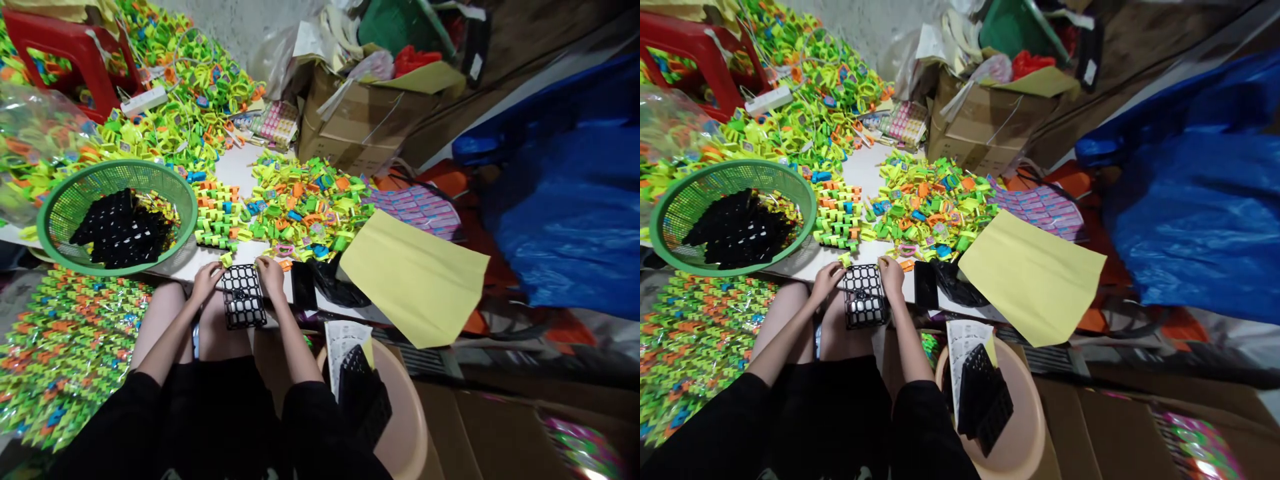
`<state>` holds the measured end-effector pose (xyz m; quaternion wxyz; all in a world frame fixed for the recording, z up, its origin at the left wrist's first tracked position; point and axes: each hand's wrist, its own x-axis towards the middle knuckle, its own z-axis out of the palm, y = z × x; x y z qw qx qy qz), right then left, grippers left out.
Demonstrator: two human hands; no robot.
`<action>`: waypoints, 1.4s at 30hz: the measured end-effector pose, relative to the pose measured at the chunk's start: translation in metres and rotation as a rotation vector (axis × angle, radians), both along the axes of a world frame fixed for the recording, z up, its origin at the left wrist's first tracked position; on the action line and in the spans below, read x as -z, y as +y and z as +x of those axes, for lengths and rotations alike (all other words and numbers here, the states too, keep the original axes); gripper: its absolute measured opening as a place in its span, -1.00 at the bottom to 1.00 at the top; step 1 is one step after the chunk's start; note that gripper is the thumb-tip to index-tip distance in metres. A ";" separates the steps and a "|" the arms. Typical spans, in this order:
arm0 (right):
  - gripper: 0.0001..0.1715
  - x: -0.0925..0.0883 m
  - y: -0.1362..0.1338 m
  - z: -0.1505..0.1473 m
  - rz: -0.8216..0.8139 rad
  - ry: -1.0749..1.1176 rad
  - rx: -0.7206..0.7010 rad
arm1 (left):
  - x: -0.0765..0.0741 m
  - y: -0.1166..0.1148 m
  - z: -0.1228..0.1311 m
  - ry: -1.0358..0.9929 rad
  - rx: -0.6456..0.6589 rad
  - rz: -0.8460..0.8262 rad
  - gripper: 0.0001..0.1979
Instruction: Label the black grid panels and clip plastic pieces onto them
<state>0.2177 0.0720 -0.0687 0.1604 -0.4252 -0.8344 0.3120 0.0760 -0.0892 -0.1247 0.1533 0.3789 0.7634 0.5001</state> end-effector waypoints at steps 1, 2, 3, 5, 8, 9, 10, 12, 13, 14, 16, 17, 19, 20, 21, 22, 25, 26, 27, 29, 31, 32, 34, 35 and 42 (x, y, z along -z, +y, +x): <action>-0.72 0.002 -0.002 0.000 -0.047 0.063 -0.002 | 0.000 0.000 0.000 -0.002 -0.006 -0.002 -0.75; -0.73 0.003 -0.005 0.000 -0.090 0.119 -0.005 | -0.001 0.000 0.000 -0.004 -0.009 -0.003 -0.75; -0.75 0.004 -0.008 0.000 -0.130 0.167 -0.010 | -0.001 0.000 0.001 -0.004 -0.008 -0.003 -0.75; -0.79 0.007 -0.015 -0.002 -0.182 0.240 -0.002 | -0.002 0.000 0.001 -0.003 -0.004 -0.003 -0.75; -0.75 0.011 -0.026 -0.008 -0.187 0.327 0.076 | -0.003 0.000 0.001 -0.003 -0.002 -0.006 -0.75; -0.70 0.013 -0.028 -0.010 -0.193 0.354 0.097 | -0.003 -0.001 0.001 -0.001 -0.002 -0.008 -0.76; -0.66 0.014 -0.031 -0.013 -0.214 0.375 0.103 | -0.004 -0.001 0.001 0.003 -0.001 -0.010 -0.76; -0.63 0.018 -0.034 -0.018 -0.297 0.391 0.076 | -0.005 -0.001 0.002 0.017 0.001 -0.014 -0.77; -0.62 0.020 -0.035 -0.021 -0.346 0.396 0.053 | -0.005 -0.001 0.002 0.024 -0.001 -0.017 -0.77; -0.61 0.022 -0.036 -0.023 -0.392 0.407 0.025 | -0.005 -0.001 0.002 0.031 -0.004 -0.021 -0.77; -0.58 0.025 -0.038 -0.027 -0.471 0.457 -0.037 | -0.006 -0.001 0.003 0.041 -0.020 -0.032 -0.77; -0.56 0.026 -0.039 -0.028 -0.504 0.488 -0.063 | -0.005 -0.001 0.003 0.047 -0.028 -0.037 -0.77; -0.55 0.028 -0.040 -0.029 -0.554 0.525 -0.100 | -0.005 -0.001 0.003 0.057 -0.037 -0.043 -0.78; -0.54 0.029 -0.040 -0.029 -0.566 0.525 -0.112 | -0.005 -0.001 0.003 0.061 -0.036 -0.043 -0.78; -0.54 0.029 -0.040 -0.028 -0.562 0.517 -0.124 | -0.004 -0.001 0.003 0.064 -0.034 -0.041 -0.78; -0.55 0.029 -0.039 -0.027 -0.544 0.500 -0.141 | -0.004 -0.001 0.004 0.065 -0.030 -0.039 -0.78; -0.59 0.026 -0.034 -0.025 -0.418 0.423 -0.216 | -0.003 -0.001 0.004 0.075 -0.025 -0.040 -0.78; -0.61 0.025 -0.033 -0.025 -0.373 0.397 -0.239 | -0.003 -0.001 0.004 0.080 -0.025 -0.043 -0.78; -0.61 0.024 -0.031 -0.025 -0.336 0.375 -0.255 | -0.002 -0.001 0.004 0.085 -0.027 -0.046 -0.78; -0.61 0.023 -0.030 -0.027 -0.294 0.345 -0.262 | -0.001 -0.001 0.004 0.098 -0.029 -0.043 -0.77; -0.60 0.023 -0.029 -0.029 -0.285 0.315 -0.247 | 0.000 -0.001 0.005 0.113 -0.032 -0.028 -0.76; -0.61 0.022 -0.029 -0.031 -0.282 0.296 -0.238 | 0.001 -0.001 0.005 0.121 -0.033 -0.020 -0.75; -0.65 0.020 -0.028 -0.033 -0.270 0.250 -0.238 | 0.003 -0.001 0.006 0.139 -0.036 -0.009 -0.75; -0.67 0.018 -0.028 -0.035 -0.259 0.223 -0.245 | 0.004 -0.001 0.006 0.147 -0.038 -0.008 -0.75; -0.82 0.006 -0.030 -0.046 -0.124 -0.026 -0.275 | 0.007 -0.002 0.004 0.196 -0.020 -0.026 -0.79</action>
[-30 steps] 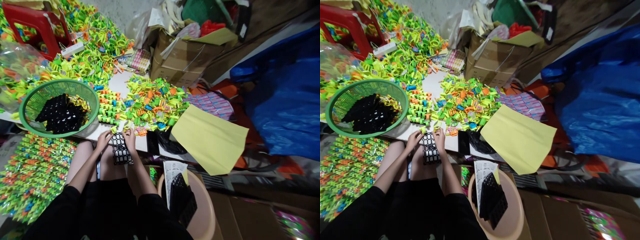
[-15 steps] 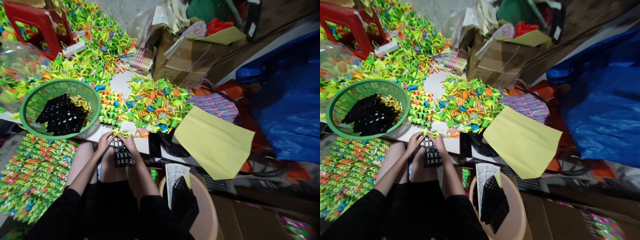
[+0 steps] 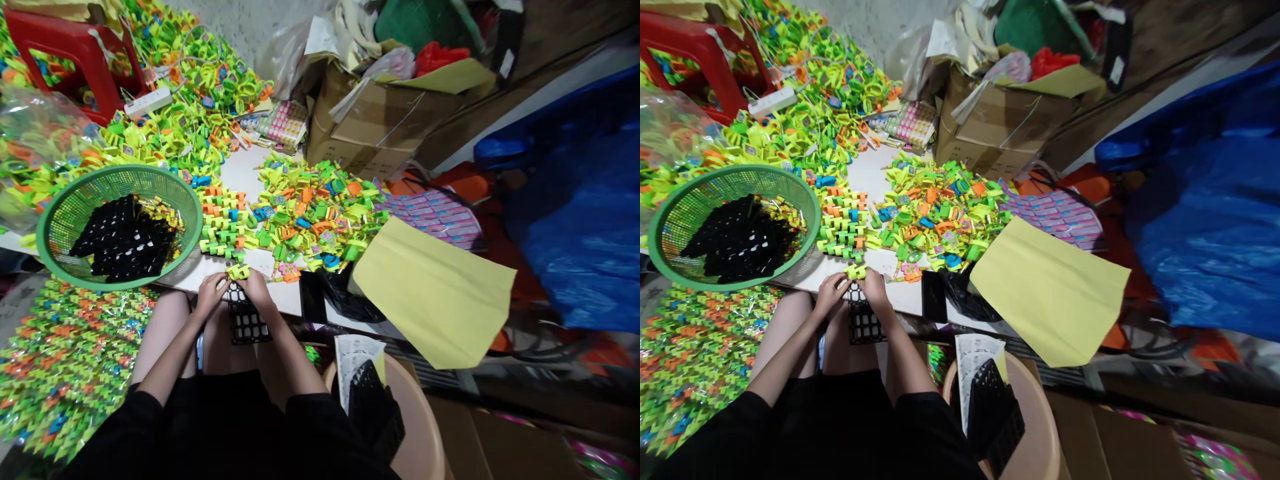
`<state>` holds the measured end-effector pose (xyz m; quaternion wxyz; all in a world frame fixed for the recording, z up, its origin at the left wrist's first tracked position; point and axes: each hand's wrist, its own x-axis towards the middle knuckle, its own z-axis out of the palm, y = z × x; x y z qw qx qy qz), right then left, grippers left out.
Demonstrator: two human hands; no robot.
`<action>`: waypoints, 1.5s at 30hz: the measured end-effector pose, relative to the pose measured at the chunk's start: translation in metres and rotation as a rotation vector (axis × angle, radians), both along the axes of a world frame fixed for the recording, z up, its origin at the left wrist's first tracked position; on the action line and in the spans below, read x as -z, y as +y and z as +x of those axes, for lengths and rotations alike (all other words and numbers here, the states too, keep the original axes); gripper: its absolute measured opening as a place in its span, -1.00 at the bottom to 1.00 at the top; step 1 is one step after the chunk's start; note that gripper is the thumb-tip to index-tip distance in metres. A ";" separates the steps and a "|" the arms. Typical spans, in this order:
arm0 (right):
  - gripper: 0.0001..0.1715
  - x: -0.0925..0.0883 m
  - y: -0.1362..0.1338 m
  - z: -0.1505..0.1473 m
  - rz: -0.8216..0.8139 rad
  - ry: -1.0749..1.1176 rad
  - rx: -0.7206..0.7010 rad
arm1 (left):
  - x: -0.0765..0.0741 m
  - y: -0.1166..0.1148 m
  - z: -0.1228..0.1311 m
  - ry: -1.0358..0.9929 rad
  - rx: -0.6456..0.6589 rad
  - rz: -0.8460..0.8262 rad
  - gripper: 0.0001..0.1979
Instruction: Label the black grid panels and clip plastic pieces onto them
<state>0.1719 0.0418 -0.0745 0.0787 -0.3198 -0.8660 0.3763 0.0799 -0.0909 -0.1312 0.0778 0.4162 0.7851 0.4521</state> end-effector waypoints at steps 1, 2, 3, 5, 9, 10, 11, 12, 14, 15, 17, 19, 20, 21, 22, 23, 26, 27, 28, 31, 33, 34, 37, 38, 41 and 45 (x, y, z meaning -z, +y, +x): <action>-0.83 -0.002 0.000 -0.001 0.008 -0.012 -0.009 | 0.000 0.000 0.000 0.007 0.009 -0.007 -0.80; -0.84 -0.004 -0.001 -0.002 0.009 -0.019 -0.020 | 0.000 0.000 -0.001 0.013 0.015 -0.015 -0.80; -0.85 -0.007 -0.001 -0.003 0.009 -0.021 -0.030 | -0.001 0.000 -0.001 0.019 0.018 -0.026 -0.81; -0.85 -0.011 -0.002 -0.004 0.005 -0.010 -0.045 | -0.001 0.000 -0.001 0.028 0.007 -0.047 -0.82; -0.85 -0.017 -0.005 0.003 -0.018 0.054 -0.090 | -0.003 0.001 -0.002 0.032 -0.013 -0.067 -0.83; -0.84 -0.018 -0.005 0.008 -0.008 0.068 -0.095 | -0.004 0.001 -0.002 0.031 -0.009 -0.069 -0.84; -0.81 -0.019 -0.004 0.014 0.019 0.076 -0.082 | -0.004 0.001 -0.003 0.031 -0.004 -0.071 -0.84; -0.78 -0.020 -0.003 0.022 0.061 0.072 -0.046 | -0.005 0.001 -0.003 0.032 0.002 -0.072 -0.84; -0.72 -0.022 0.002 0.039 0.165 0.001 0.080 | -0.006 0.002 -0.003 0.040 0.016 -0.069 -0.85; -0.70 -0.023 0.005 0.048 0.210 -0.067 0.151 | -0.006 0.002 -0.003 0.045 0.016 -0.069 -0.86; -0.67 -0.024 0.010 0.065 0.264 -0.242 0.242 | -0.007 0.002 -0.002 0.047 -0.005 -0.085 -0.85; -0.66 -0.023 0.014 0.076 0.290 -0.392 0.269 | -0.007 0.002 -0.001 0.043 -0.034 -0.115 -0.81; -0.66 -0.022 0.015 0.080 0.303 -0.439 0.273 | -0.007 0.003 -0.001 0.044 -0.038 -0.129 -0.78; -0.67 -0.021 0.016 0.083 0.314 -0.468 0.277 | -0.007 0.003 -0.001 0.051 -0.034 -0.138 -0.76; -0.67 -0.020 0.015 0.084 0.322 -0.484 0.287 | -0.007 0.003 -0.001 0.065 -0.023 -0.143 -0.74; -0.68 -0.019 0.015 0.085 0.324 -0.491 0.298 | -0.007 0.004 -0.002 0.083 -0.011 -0.147 -0.74; -0.72 -0.016 0.014 0.087 0.310 -0.497 0.333 | -0.004 0.005 -0.003 0.133 0.005 -0.179 -0.76; -0.72 -0.014 0.014 0.088 0.302 -0.492 0.350 | -0.003 0.005 -0.003 0.144 0.010 -0.196 -0.76; -0.71 -0.013 0.015 0.089 0.289 -0.476 0.366 | -0.002 0.005 -0.004 0.151 0.017 -0.212 -0.77; -0.62 -0.008 0.016 0.094 0.211 -0.341 0.381 | -0.001 0.004 -0.005 0.160 0.045 -0.239 -0.78; -0.60 -0.005 0.015 0.094 0.158 -0.195 0.372 | -0.002 0.004 -0.005 0.159 0.054 -0.242 -0.77; -0.62 -0.004 0.014 0.092 0.127 -0.116 0.367 | -0.002 0.004 -0.005 0.156 0.057 -0.242 -0.75; -0.70 -0.001 0.009 0.078 -0.070 0.107 0.325 | -0.005 0.003 -0.005 0.148 0.074 -0.236 -0.73; -0.68 0.001 0.007 0.071 -0.170 0.166 0.291 | -0.005 0.002 -0.004 0.149 0.079 -0.235 -0.73; -0.64 0.007 0.002 0.048 -0.405 0.276 0.188 | -0.006 0.002 -0.004 0.162 0.089 -0.241 -0.74; -0.70 0.019 -0.002 0.031 -0.470 0.301 0.177 | -0.004 0.001 -0.004 0.181 0.077 -0.263 -0.74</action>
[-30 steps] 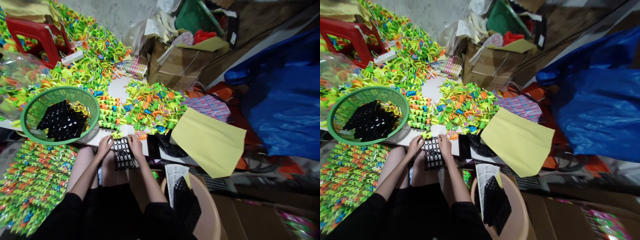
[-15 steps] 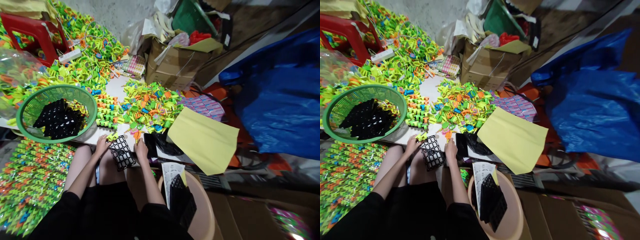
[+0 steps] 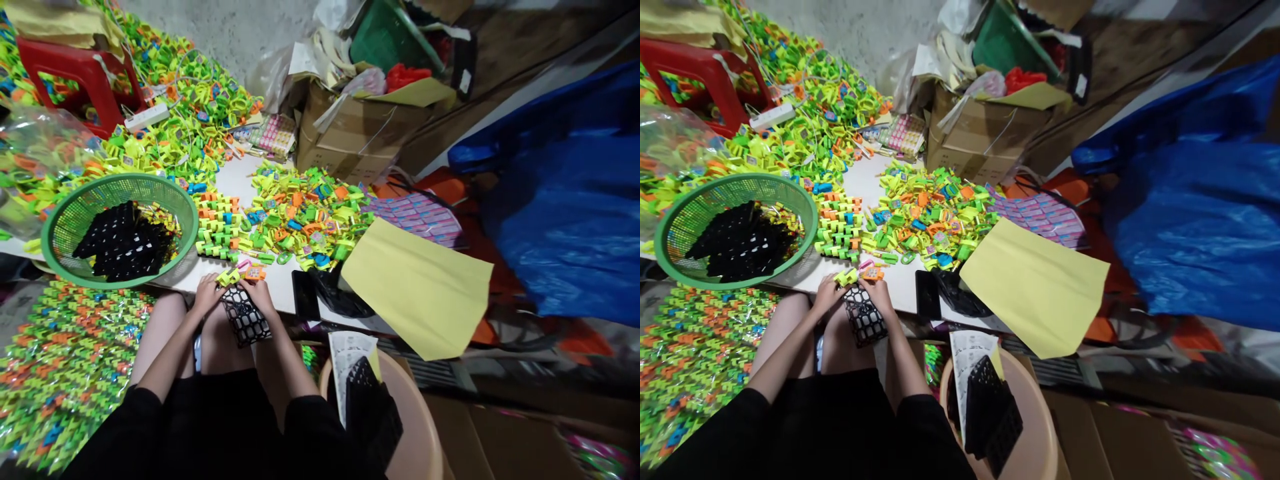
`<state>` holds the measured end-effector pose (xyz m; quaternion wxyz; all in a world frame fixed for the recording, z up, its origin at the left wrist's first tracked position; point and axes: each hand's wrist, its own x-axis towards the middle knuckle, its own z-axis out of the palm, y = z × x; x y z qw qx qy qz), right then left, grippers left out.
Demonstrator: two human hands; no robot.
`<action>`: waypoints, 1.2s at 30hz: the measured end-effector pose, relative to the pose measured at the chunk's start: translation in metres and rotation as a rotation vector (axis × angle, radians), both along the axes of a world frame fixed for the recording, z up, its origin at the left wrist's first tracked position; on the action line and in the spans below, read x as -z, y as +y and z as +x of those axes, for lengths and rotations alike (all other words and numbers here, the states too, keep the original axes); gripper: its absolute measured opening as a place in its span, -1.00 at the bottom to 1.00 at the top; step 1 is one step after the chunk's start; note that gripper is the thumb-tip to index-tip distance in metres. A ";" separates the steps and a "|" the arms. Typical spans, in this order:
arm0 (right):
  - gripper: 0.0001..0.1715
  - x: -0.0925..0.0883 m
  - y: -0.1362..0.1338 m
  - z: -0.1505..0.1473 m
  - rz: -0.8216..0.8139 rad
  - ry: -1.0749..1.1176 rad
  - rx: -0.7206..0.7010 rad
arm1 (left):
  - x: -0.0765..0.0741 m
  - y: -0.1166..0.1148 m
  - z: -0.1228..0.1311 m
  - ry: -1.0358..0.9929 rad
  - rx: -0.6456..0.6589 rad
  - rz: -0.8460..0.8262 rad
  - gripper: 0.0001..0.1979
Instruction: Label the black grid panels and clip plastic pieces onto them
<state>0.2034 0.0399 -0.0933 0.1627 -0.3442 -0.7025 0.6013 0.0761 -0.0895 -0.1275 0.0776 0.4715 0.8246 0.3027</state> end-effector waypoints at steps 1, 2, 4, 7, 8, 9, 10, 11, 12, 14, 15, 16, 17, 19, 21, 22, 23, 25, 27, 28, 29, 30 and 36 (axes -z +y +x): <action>-0.72 0.002 -0.001 -0.001 0.004 -0.009 0.000 | 0.001 0.000 0.000 0.003 -0.001 -0.002 -0.74; -0.74 0.003 -0.001 -0.001 0.018 -0.017 -0.005 | 0.001 0.000 0.000 0.005 -0.001 -0.003 -0.75; -0.78 0.004 -0.002 0.000 0.098 -0.034 -0.025 | 0.002 0.000 0.000 0.000 -0.004 -0.003 -0.75; -0.82 0.001 -0.002 0.000 0.271 -0.088 -0.071 | 0.001 -0.001 0.000 -0.017 -0.003 -0.003 -0.76; -0.82 0.000 -0.002 -0.001 0.311 -0.110 -0.085 | 0.001 -0.001 0.000 -0.021 0.001 -0.003 -0.76; -0.81 -0.002 -0.001 -0.002 0.334 -0.129 -0.096 | 0.001 -0.001 0.000 -0.024 0.004 -0.004 -0.77; -0.80 -0.004 0.000 -0.003 0.343 -0.143 -0.103 | 0.001 -0.001 0.000 -0.024 0.007 -0.006 -0.77; -0.79 -0.005 0.001 -0.005 0.348 -0.152 -0.111 | 0.002 -0.001 0.000 -0.022 0.009 -0.008 -0.77; -0.77 -0.007 0.001 -0.006 0.356 -0.159 -0.121 | 0.003 -0.001 0.000 -0.019 0.010 -0.010 -0.77; -0.75 -0.010 0.002 -0.009 0.395 -0.169 -0.153 | 0.005 -0.001 0.000 -0.008 0.010 -0.013 -0.77; -0.74 -0.012 0.002 -0.010 0.423 -0.178 -0.172 | 0.006 -0.001 0.000 -0.004 0.009 -0.013 -0.78; -0.75 -0.013 0.002 -0.011 0.451 -0.192 -0.190 | 0.007 -0.001 0.000 -0.003 0.008 -0.013 -0.80; -0.75 -0.015 0.002 -0.013 0.476 -0.215 -0.203 | 0.008 -0.001 0.000 -0.005 0.008 -0.010 -0.80; -0.77 -0.017 0.001 -0.016 0.511 -0.282 -0.208 | 0.008 -0.001 0.000 -0.013 0.012 -0.002 -0.80; -0.79 -0.018 -0.001 -0.018 0.538 -0.353 -0.203 | 0.007 -0.001 0.000 -0.013 0.019 -0.002 -0.79; -0.80 -0.019 -0.001 -0.018 0.550 -0.379 -0.205 | 0.007 -0.001 0.000 -0.007 0.021 -0.009 -0.78; -0.80 -0.020 -0.002 -0.018 0.562 -0.394 -0.214 | 0.006 -0.001 0.000 0.001 0.021 -0.017 -0.78; -0.78 -0.022 -0.001 -0.016 0.594 -0.382 -0.253 | 0.005 -0.001 -0.001 0.016 0.017 -0.029 -0.77; -0.74 -0.025 0.003 -0.011 0.642 -0.326 -0.326 | 0.005 -0.001 -0.001 0.020 0.014 -0.020 -0.75; -0.71 -0.027 0.006 -0.008 0.675 -0.298 -0.354 | 0.005 -0.001 -0.002 0.018 0.017 -0.010 -0.74; -0.68 -0.029 0.010 -0.005 0.714 -0.280 -0.363 | 0.005 -0.001 -0.002 0.015 0.021 0.000 -0.73; -0.66 -0.030 0.015 -0.002 0.755 -0.275 -0.346 | 0.005 -0.001 -0.002 0.011 0.023 0.010 -0.73; -0.62 -0.027 0.046 0.007 0.837 -0.385 -0.190 | 0.005 0.000 -0.003 -0.003 0.016 0.020 -0.72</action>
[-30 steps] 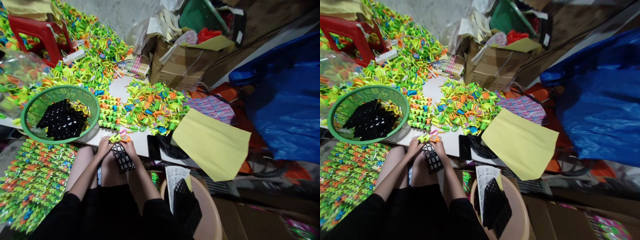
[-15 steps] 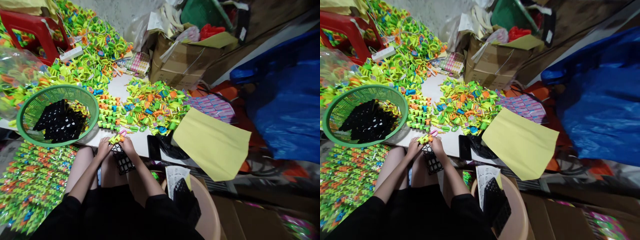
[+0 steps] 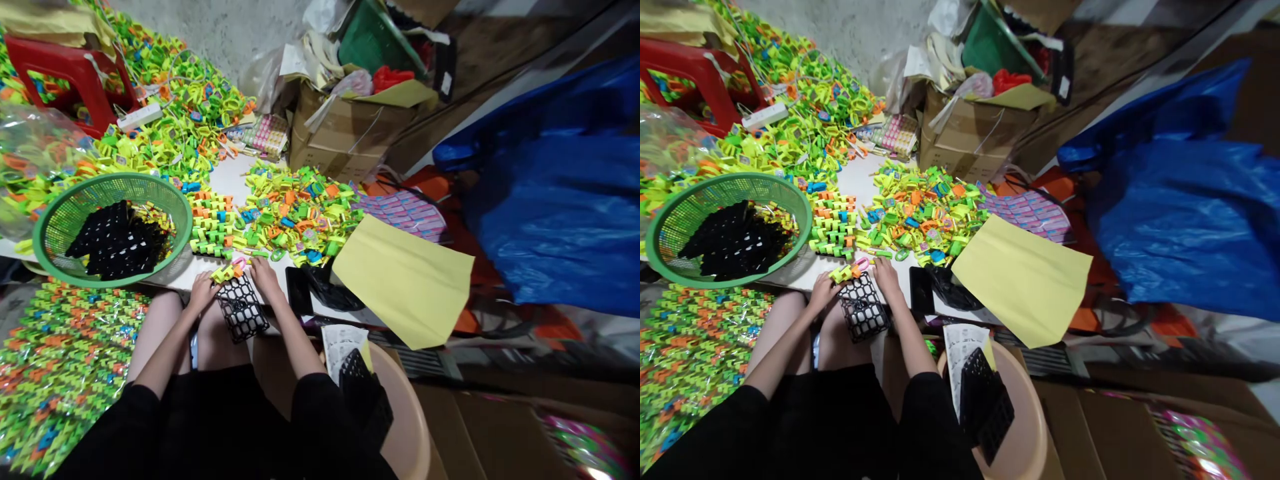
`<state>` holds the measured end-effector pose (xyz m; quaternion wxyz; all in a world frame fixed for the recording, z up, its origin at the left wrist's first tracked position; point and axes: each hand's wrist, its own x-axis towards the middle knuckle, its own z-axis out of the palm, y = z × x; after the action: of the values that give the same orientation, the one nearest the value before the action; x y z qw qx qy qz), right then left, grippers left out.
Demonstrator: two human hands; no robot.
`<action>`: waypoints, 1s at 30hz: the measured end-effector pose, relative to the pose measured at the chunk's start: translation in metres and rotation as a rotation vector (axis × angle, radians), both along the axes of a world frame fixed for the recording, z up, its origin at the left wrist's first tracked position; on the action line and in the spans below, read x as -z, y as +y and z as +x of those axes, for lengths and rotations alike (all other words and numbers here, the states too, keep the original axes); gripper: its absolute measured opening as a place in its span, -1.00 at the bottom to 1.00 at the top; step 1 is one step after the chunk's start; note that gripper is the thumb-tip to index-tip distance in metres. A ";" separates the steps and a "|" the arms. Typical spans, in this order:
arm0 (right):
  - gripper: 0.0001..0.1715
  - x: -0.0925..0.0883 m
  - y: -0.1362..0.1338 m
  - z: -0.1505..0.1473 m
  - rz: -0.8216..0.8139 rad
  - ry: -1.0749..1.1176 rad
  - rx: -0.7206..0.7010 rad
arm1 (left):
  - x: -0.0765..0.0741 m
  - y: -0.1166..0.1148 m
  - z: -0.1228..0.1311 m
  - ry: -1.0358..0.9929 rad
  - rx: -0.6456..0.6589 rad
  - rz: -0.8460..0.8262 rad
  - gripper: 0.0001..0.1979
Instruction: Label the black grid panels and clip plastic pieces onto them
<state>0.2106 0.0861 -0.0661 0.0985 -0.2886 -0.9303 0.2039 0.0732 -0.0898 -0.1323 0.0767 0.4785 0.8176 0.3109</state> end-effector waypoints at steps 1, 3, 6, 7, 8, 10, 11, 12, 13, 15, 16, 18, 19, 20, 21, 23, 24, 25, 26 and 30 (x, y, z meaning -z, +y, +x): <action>-0.64 0.003 0.004 0.000 -0.021 -0.001 -0.001 | 0.000 0.000 0.000 0.002 0.001 0.001 -0.72; -0.67 0.009 0.007 0.000 -0.079 0.074 0.021 | 0.000 0.000 -0.001 0.010 0.002 0.001 -0.74; -0.64 0.019 0.004 -0.002 -0.295 0.284 0.108 | 0.001 0.001 0.000 0.018 -0.001 -0.005 -0.76; -0.62 0.022 0.001 -0.003 -0.404 0.337 0.128 | 0.001 0.001 0.000 0.020 -0.003 -0.007 -0.76; -0.60 0.024 -0.002 -0.004 -0.515 0.374 0.130 | 0.001 0.001 0.000 0.023 -0.006 -0.009 -0.76; -0.58 0.028 -0.010 -0.004 -0.695 0.416 0.084 | 0.001 0.000 0.000 0.028 -0.011 -0.015 -0.76; -0.59 0.029 -0.014 -0.004 -0.751 0.430 0.051 | 0.001 0.001 0.000 0.031 -0.012 -0.018 -0.76; -0.61 0.030 -0.016 -0.004 -0.790 0.440 0.020 | 0.001 0.001 0.000 0.034 -0.015 -0.023 -0.75; -0.62 0.031 -0.018 -0.003 -0.815 0.449 0.001 | 0.000 0.001 0.001 0.037 -0.016 -0.029 -0.75; -0.65 0.032 -0.020 -0.002 -0.841 0.453 -0.005 | -0.001 0.001 0.001 0.042 -0.020 -0.044 -0.75; -0.66 0.032 -0.020 -0.001 -0.842 0.449 -0.004 | -0.002 0.001 0.001 0.044 -0.021 -0.051 -0.74; -0.69 0.032 -0.018 -0.001 -0.817 0.430 -0.012 | -0.003 0.001 0.002 0.045 -0.018 -0.060 -0.73; -0.71 0.031 -0.017 -0.001 -0.789 0.419 -0.028 | -0.003 0.001 0.002 0.046 -0.012 -0.062 -0.72; -0.73 0.029 -0.015 -0.001 -0.753 0.409 -0.050 | -0.003 0.001 0.002 0.046 -0.008 -0.060 -0.72; -0.74 0.027 -0.013 -0.002 -0.711 0.402 -0.074 | -0.003 0.001 0.002 0.045 -0.005 -0.055 -0.72; -0.76 0.023 -0.010 -0.004 -0.640 0.378 -0.133 | -0.001 0.001 0.002 0.044 -0.006 -0.041 -0.72; -0.77 0.020 -0.008 -0.006 -0.611 0.354 -0.162 | 0.001 0.001 0.002 0.040 -0.010 -0.032 -0.73; -0.78 0.018 -0.007 -0.008 -0.589 0.319 -0.188 | 0.002 0.001 0.002 0.035 -0.014 -0.024 -0.74; -0.79 0.015 -0.006 -0.010 -0.567 0.275 -0.212 | 0.004 0.001 0.002 0.029 -0.016 -0.016 -0.74; -0.75 0.006 -0.005 -0.018 -0.413 0.078 -0.229 | 0.009 0.001 0.001 0.006 -0.008 -0.001 -0.75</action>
<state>0.1928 0.0812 -0.0724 0.0495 -0.1872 -0.8909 0.4109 0.0738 -0.0888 -0.1408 0.0730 0.4761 0.8200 0.3092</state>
